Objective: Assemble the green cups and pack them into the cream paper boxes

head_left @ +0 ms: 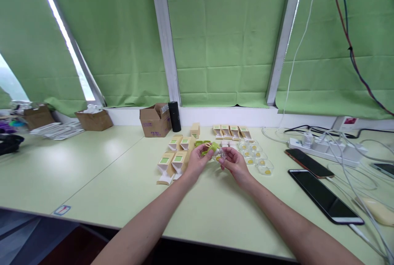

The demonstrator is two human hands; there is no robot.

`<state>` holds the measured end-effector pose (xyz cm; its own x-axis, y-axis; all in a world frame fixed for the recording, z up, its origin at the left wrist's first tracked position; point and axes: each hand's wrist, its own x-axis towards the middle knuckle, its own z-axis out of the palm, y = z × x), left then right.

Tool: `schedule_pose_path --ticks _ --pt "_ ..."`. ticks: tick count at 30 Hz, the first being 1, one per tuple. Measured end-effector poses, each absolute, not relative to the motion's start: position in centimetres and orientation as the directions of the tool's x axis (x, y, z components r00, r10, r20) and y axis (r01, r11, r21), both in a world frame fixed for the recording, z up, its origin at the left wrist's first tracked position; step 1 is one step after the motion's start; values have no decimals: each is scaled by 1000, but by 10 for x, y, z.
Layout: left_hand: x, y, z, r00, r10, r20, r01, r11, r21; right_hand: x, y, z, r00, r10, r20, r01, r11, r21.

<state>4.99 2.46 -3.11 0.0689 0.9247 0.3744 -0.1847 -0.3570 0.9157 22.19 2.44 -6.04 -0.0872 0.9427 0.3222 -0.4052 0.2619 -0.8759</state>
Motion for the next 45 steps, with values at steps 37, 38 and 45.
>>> schedule_pose_path --ticks 37,38,45 --pt "50 20 -30 104 938 330 -62 -325 943 222 22 -59 -132 923 363 -411 282 -867" --pt "50 20 -30 107 938 329 -55 -325 944 222 22 -59 -132 922 365 -409 285 -867" --pt "51 20 -29 114 927 357 -40 -354 934 222 22 -58 -141 919 369 -403 287 -869"
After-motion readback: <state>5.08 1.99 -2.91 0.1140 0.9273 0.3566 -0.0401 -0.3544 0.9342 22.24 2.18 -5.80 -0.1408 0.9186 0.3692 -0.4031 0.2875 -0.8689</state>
